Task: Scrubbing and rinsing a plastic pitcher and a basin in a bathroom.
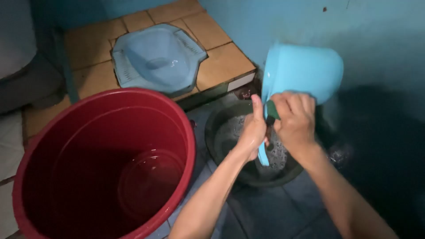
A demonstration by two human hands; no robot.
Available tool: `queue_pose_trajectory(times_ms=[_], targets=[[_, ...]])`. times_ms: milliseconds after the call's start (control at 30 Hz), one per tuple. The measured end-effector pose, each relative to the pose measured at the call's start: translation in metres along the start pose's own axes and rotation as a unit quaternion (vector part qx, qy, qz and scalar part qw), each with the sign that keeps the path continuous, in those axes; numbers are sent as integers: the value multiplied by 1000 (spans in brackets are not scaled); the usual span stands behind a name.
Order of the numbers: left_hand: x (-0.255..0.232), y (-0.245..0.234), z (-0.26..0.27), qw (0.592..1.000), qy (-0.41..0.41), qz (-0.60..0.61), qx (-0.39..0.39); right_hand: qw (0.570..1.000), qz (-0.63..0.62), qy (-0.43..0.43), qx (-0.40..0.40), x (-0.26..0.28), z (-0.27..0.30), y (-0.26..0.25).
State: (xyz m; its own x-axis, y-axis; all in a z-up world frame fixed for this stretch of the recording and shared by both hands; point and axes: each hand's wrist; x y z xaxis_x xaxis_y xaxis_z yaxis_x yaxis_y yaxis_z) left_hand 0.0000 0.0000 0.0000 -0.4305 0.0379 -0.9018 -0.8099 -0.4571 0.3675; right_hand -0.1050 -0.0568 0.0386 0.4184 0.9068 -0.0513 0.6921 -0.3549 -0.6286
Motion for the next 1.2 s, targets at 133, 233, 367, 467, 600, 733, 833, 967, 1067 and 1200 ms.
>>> queue_pose_trajectory(times_ms=[133, 233, 367, 467, 600, 733, 833, 967, 1067, 1200], targets=[[13, -5, -8, 999, -11, -30, -35, 997, -64, 20, 39, -9, -9, 5], [19, 0, -8, 997, 48, -47, -32, 982, -109, 154, -15, -15, -10, 7], [12, 7, -6, 998, 21, -51, -31, 932, -205, 299, 33, -13, -18, -6], [17, 6, -10, 997, 15, -62, -40, 910, -241, 329, 77, -9, -21, -10], [10, 13, 1, 998, 44, -24, -29, 959, -117, 256, -27, -12, 1, 13], [21, 10, -7, 998, 30, -42, -41, 943, -196, 267, -13, -1, -3, 1], [23, 9, -4, 999, 43, -5, -28, 932, -272, 238, -30, 7, -5, -1], [19, 6, -9, 998, 29, -20, -47, 938, -134, 316, 43, -6, -17, -9], [18, 1, -15, 999, 3, -16, -47, 982, -83, 170, 4, -19, -11, -6], [6, -3, -1, 998, 30, -37, -47, 998, 12, -24, 57, -9, -9, -24]])
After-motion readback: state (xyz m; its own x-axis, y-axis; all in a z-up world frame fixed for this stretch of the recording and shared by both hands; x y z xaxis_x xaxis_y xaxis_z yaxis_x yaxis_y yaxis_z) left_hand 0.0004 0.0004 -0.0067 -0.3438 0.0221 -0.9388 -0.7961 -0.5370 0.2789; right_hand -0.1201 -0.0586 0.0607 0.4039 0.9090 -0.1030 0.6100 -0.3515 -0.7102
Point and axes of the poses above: each hand's wrist, its own z-axis away from the middle knuckle, its own y-axis out of the palm, x = y × z, and after that the axes turned 1 degree about z, right-handed
